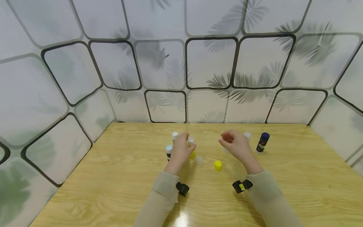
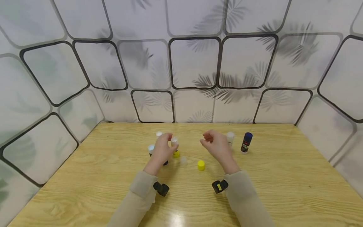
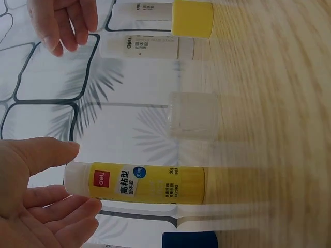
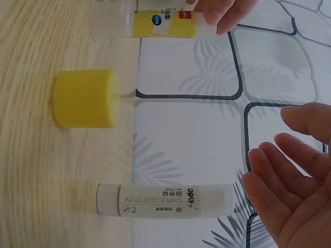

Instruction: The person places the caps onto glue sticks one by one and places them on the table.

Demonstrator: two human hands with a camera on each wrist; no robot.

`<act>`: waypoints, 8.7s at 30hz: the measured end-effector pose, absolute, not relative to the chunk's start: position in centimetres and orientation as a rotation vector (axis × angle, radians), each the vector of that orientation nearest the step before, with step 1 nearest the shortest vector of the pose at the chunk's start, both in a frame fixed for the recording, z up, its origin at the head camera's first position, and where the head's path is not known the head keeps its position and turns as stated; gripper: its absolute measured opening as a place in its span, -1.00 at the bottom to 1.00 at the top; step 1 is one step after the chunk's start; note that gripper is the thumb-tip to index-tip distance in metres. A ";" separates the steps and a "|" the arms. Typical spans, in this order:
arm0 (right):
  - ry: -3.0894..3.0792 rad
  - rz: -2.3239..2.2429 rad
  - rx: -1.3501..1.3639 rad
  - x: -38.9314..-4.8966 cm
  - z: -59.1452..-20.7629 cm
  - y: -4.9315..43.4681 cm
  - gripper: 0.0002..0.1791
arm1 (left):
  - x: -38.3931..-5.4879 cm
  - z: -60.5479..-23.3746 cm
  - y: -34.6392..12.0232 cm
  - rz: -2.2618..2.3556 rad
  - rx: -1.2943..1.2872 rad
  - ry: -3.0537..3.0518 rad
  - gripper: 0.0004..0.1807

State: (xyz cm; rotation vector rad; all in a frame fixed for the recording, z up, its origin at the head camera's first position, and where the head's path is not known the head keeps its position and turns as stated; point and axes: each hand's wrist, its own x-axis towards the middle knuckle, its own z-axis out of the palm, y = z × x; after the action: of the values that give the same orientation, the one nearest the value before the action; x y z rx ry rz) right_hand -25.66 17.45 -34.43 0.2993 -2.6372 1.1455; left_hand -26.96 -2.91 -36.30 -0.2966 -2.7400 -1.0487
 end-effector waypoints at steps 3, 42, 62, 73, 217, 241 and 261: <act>-2.638 1.134 0.306 -25.6 -34.6 17.3 -0.74 | -27.2 -36.6 -2.9 -1.077 -0.293 -2.759 -0.48; -2.655 1.134 0.319 -25.6 -34.6 17.3 -0.74 | -26.4 -35.2 -4.0 -1.135 -0.354 -2.711 -0.70; -2.704 1.123 0.335 -25.5 -34.7 16.9 -0.73 | -24.4 -32.2 -5.0 -1.654 -0.123 -2.418 -0.73; -2.748 1.123 0.391 -25.5 -34.6 17.0 -0.74 | -24.3 -32.2 -4.8 -1.714 -0.250 -2.437 -0.73; -2.529 1.570 0.777 -23.0 -31.2 16.8 -0.68 | -22.0 -31.2 -3.0 -0.928 -0.760 -2.613 -0.69; -2.494 1.527 0.793 -22.6 -30.8 16.6 -0.70 | -21.4 -31.0 -2.6 -0.804 -0.806 -2.490 -0.71; -2.498 1.239 0.728 -22.3 -30.9 15.7 -0.74 | -21.1 -31.3 -2.0 -0.755 -0.780 -2.392 -0.71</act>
State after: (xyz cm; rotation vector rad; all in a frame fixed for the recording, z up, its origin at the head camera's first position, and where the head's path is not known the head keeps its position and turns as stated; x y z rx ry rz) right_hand -22.28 15.66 -30.91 0.7277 -2.4979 1.2388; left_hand -21.09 -1.98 -31.27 -0.7801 -2.3923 -0.7554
